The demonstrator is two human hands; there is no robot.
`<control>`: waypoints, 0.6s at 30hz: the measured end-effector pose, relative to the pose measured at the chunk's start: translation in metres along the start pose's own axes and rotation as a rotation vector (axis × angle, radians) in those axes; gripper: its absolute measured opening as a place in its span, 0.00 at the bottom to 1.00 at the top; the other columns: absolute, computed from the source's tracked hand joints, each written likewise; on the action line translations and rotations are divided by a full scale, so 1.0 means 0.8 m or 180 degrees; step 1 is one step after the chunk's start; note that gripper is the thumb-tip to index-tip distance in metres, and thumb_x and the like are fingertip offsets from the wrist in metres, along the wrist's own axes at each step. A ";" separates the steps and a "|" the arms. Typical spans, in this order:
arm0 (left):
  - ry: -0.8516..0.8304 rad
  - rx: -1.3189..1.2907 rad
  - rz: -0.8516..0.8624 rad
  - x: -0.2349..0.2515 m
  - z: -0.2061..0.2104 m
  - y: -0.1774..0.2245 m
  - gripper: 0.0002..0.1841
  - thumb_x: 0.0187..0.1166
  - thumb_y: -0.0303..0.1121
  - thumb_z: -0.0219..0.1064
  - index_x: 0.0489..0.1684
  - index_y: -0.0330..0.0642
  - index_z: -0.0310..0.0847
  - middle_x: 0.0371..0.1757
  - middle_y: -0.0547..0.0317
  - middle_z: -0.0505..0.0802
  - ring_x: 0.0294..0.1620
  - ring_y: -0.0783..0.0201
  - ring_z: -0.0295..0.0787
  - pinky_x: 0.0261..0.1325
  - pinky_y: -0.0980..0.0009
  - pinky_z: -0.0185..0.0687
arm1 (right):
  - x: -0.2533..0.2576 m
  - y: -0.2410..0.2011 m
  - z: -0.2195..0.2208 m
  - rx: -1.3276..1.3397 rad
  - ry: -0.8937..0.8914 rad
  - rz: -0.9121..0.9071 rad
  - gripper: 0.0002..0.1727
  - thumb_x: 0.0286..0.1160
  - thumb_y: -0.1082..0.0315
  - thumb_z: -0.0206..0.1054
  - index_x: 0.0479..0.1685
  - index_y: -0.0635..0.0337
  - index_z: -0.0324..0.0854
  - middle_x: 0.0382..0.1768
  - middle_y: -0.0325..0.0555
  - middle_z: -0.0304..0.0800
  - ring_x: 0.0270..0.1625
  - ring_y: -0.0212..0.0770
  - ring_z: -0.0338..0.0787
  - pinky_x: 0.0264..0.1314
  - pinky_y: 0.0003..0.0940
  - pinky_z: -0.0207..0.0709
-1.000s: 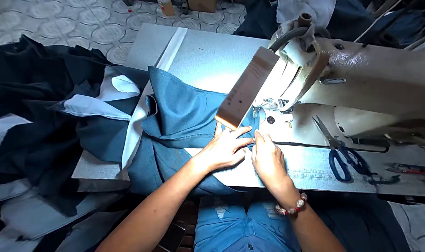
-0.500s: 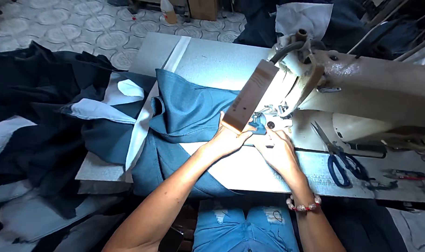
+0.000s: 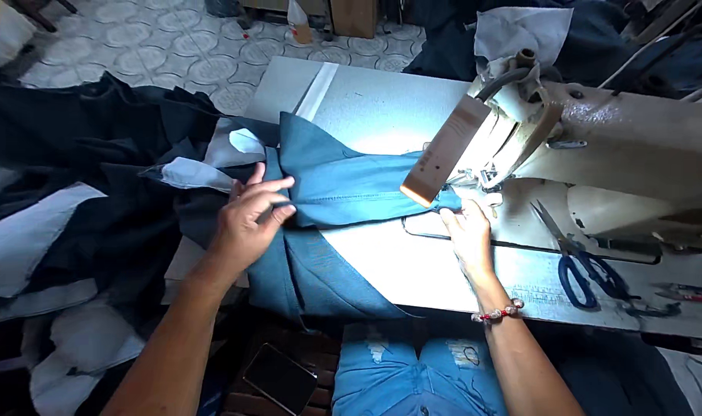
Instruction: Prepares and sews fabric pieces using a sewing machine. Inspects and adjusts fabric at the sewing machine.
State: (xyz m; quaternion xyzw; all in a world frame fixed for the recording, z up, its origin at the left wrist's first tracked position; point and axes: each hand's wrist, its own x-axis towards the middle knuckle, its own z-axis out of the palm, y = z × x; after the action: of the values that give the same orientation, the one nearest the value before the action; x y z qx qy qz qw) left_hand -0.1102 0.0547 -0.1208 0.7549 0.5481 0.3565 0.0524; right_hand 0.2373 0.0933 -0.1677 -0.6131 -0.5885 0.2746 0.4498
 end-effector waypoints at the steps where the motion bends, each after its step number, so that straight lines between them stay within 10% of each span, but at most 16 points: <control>1: 0.0160 -0.0081 0.0048 0.006 -0.001 0.007 0.15 0.84 0.30 0.62 0.44 0.21 0.87 0.56 0.32 0.92 0.68 0.36 0.85 0.80 0.40 0.66 | -0.003 0.000 -0.002 0.0282 0.0028 0.0012 0.13 0.77 0.71 0.70 0.54 0.69 0.83 0.45 0.49 0.89 0.47 0.33 0.87 0.56 0.32 0.81; 3: 0.0294 0.0093 0.0086 0.022 -0.002 0.023 0.15 0.87 0.28 0.59 0.50 0.19 0.83 0.47 0.28 0.91 0.51 0.41 0.91 0.64 0.51 0.81 | -0.011 -0.007 -0.008 0.0895 0.0044 0.0125 0.08 0.79 0.75 0.67 0.52 0.68 0.78 0.35 0.37 0.80 0.34 0.20 0.78 0.42 0.16 0.75; 6: 0.0371 0.0411 0.0101 0.047 -0.008 0.023 0.17 0.88 0.33 0.60 0.51 0.21 0.84 0.47 0.25 0.92 0.50 0.31 0.91 0.60 0.37 0.78 | -0.017 -0.027 -0.017 0.1901 -0.0022 0.0534 0.15 0.77 0.78 0.64 0.58 0.55 0.72 0.32 0.27 0.83 0.29 0.18 0.79 0.33 0.16 0.75; 9: 0.0388 0.0265 -0.0016 0.060 -0.006 0.012 0.19 0.87 0.36 0.63 0.57 0.23 0.84 0.51 0.27 0.93 0.53 0.32 0.91 0.63 0.38 0.78 | -0.028 -0.027 -0.017 0.1931 -0.0115 0.0192 0.35 0.61 0.79 0.66 0.74 0.55 0.61 0.49 0.29 0.85 0.48 0.19 0.85 0.51 0.18 0.81; 11: 0.0331 -0.0201 -0.0159 0.055 0.001 -0.002 0.23 0.82 0.38 0.66 0.64 0.25 0.80 0.53 0.33 0.91 0.54 0.52 0.89 0.65 0.58 0.80 | -0.030 -0.013 -0.012 0.0890 -0.0222 -0.0227 0.50 0.60 0.77 0.76 0.89 0.64 0.53 0.67 0.51 0.84 0.66 0.32 0.84 0.69 0.30 0.79; 13: 0.0104 -0.0425 -0.0228 0.044 0.001 -0.014 0.23 0.79 0.37 0.70 0.63 0.25 0.81 0.56 0.32 0.91 0.57 0.51 0.89 0.67 0.56 0.80 | -0.034 -0.001 -0.002 0.0189 0.0055 -0.0578 0.47 0.62 0.75 0.78 0.87 0.69 0.61 0.49 0.56 0.92 0.51 0.40 0.89 0.61 0.41 0.79; 18: 0.0244 0.0191 0.0185 0.018 -0.007 -0.024 0.16 0.81 0.34 0.68 0.44 0.24 0.90 0.38 0.30 0.88 0.40 0.40 0.85 0.50 0.48 0.78 | -0.086 -0.013 -0.039 0.0749 -0.0229 -0.0012 0.36 0.67 0.80 0.66 0.79 0.80 0.59 0.36 0.39 0.86 0.31 0.17 0.83 0.36 0.13 0.79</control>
State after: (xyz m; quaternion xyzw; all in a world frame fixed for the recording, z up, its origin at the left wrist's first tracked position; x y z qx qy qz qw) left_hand -0.1270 0.0734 -0.1186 0.7574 0.5380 0.3699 -0.0018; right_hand 0.2486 0.0186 -0.1582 -0.5448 -0.5691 0.3627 0.4978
